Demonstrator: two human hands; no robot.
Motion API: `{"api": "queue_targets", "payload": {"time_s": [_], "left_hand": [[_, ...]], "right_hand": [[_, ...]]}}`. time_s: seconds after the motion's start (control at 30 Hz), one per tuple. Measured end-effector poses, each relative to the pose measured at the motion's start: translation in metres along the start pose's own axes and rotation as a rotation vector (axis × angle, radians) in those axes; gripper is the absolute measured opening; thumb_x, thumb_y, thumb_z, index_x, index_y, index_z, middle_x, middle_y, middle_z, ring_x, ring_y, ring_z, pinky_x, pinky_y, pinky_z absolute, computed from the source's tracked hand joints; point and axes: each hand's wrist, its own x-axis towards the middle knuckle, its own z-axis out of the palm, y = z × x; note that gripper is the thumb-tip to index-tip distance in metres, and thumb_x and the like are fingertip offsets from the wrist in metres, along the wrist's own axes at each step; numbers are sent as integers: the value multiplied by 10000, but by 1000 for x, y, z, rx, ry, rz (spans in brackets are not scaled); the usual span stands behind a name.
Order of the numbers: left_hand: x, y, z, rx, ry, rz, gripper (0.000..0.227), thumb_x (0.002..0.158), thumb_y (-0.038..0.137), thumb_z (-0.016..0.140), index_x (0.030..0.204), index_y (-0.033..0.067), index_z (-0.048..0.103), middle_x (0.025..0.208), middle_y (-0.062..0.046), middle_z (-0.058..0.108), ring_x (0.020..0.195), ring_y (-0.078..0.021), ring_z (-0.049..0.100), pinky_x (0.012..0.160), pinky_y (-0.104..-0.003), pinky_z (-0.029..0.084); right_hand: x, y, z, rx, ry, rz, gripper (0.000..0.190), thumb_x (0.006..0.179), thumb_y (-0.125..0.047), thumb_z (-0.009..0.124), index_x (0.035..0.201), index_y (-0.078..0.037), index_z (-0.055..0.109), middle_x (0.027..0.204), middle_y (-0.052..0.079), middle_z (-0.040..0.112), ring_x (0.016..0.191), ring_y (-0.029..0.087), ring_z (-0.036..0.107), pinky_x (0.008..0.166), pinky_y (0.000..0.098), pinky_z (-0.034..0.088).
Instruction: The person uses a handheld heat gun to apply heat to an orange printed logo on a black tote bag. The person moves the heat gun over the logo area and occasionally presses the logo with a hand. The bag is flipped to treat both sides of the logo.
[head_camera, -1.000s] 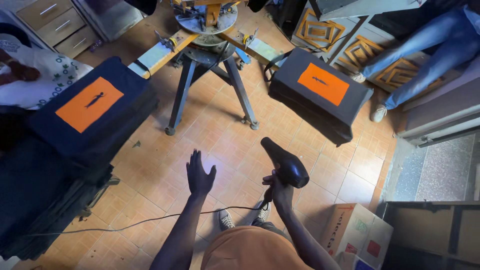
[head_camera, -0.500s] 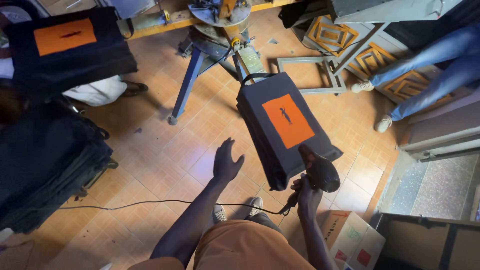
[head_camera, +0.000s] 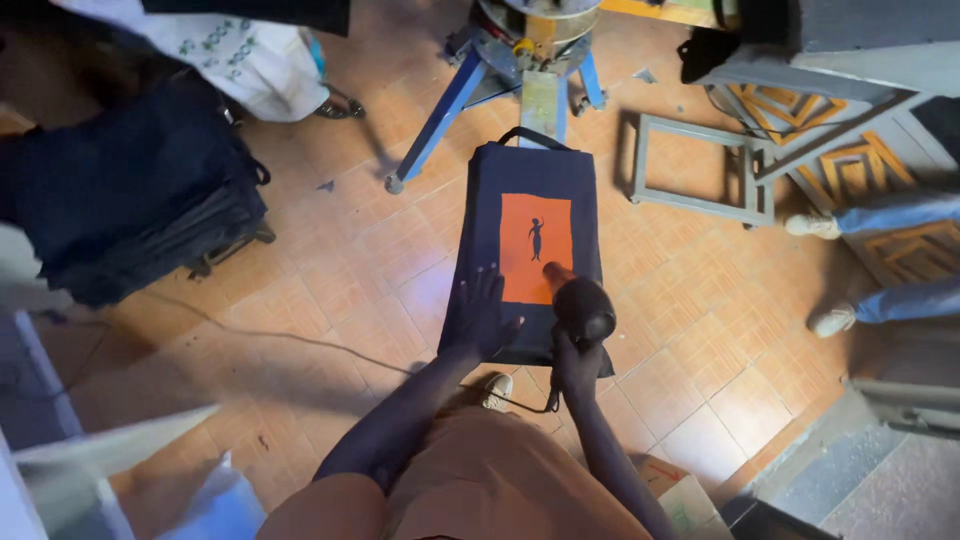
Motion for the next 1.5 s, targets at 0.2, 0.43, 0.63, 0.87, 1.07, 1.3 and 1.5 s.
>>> {"api": "queue_targets", "payload": {"time_s": [0.2, 0.43, 0.63, 0.87, 1.07, 1.3, 1.5], "left_hand": [[11, 2, 50, -84, 161, 152, 1037, 877, 799, 429, 1629, 93, 321, 1719, -132, 247, 1573, -378, 232, 1258, -578, 145], [-1, 12, 53, 111, 198, 145, 924, 930, 740, 443, 1581, 87, 389, 1706, -123, 286, 1578, -336, 241, 1267, -557, 147], [6, 11, 47, 33, 224, 147, 931, 942, 728, 438, 1621, 101, 327, 1738, -93, 204, 1586, -355, 189, 1257, -587, 101], [12, -1, 36, 48, 235, 170, 903, 963, 713, 438, 1609, 88, 343, 1730, -110, 218, 1579, -358, 193, 1257, -571, 89], [14, 5, 11, 86, 133, 170, 906, 939, 661, 550, 1578, 51, 349, 1702, -139, 256, 1566, -352, 209, 1247, -569, 107], [4, -7, 5, 10, 200, 339, 889, 936, 509, 681, 1586, 10, 338, 1695, -176, 263, 1577, -336, 212, 1253, -561, 121], [2, -12, 0, 28, 109, 335, 940, 943, 562, 650, 1606, 4, 287, 1711, -178, 206, 1592, -328, 141, 1258, -550, 86]], "right_hand": [[36, -71, -6, 36, -221, 60, 186, 899, -152, 773, 958, -31, 645, 640, 117, 615, 483, 194, 603, 484, 338, 553], [52, -58, -18, 109, -331, 39, 216, 868, -114, 785, 964, -1, 629, 607, 134, 553, 441, 204, 566, 432, 346, 522], [56, -54, -15, 116, -317, 73, 246, 888, -111, 752, 1039, 42, 634, 645, 123, 560, 491, 187, 568, 477, 327, 533], [81, -47, -3, 115, -293, 13, 229, 899, -92, 748, 1005, 75, 634, 609, 144, 562, 479, 203, 568, 454, 343, 508], [86, -82, 12, -91, -193, -99, 125, 881, -138, 656, 884, -14, 649, 596, 125, 635, 505, 214, 630, 553, 369, 502], [66, -129, 49, -134, -78, 84, 220, 905, -206, 702, 987, -21, 613, 613, 152, 580, 520, 260, 600, 516, 422, 462], [33, -139, 63, -257, -160, -12, 242, 872, -256, 705, 751, -68, 612, 576, 93, 595, 535, 204, 584, 566, 379, 425]]}}
